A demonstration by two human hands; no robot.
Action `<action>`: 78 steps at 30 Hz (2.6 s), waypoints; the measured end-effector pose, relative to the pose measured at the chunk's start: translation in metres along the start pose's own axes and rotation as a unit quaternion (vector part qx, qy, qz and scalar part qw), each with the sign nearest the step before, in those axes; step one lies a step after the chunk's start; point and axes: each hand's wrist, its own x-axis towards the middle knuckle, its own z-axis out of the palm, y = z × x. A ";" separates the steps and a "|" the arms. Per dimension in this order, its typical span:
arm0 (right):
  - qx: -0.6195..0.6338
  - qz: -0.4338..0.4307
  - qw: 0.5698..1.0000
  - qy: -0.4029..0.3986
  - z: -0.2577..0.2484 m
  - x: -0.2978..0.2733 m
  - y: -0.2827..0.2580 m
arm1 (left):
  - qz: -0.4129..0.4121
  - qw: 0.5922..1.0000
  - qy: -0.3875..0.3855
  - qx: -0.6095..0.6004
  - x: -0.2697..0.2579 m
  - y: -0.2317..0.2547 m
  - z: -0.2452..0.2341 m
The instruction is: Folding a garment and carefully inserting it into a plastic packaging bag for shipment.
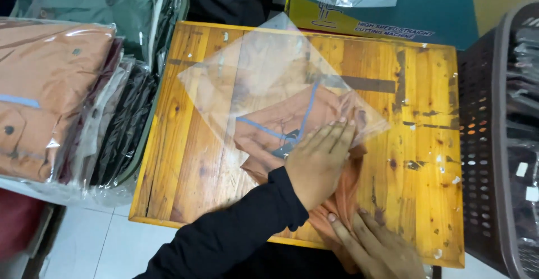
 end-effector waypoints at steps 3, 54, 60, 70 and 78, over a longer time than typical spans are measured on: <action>-0.013 0.014 1.000 0.020 -0.012 0.009 0.001 | 0.023 0.999 0.005 0.024 0.004 0.006 -0.008; 0.074 0.124 0.962 0.231 -0.015 0.112 -0.007 | -0.448 0.379 0.124 -0.800 -0.094 -0.058 -0.004; 0.010 0.138 0.979 0.153 0.045 0.103 0.017 | -0.414 0.405 0.071 -0.812 -0.088 -0.061 -0.011; -0.073 0.162 0.957 0.231 0.049 0.178 0.017 | -0.433 0.444 0.040 -0.783 -0.098 -0.060 -0.006; 0.061 0.248 0.964 0.072 0.019 0.177 0.027 | -0.361 0.383 0.091 -0.845 -0.111 -0.058 -0.016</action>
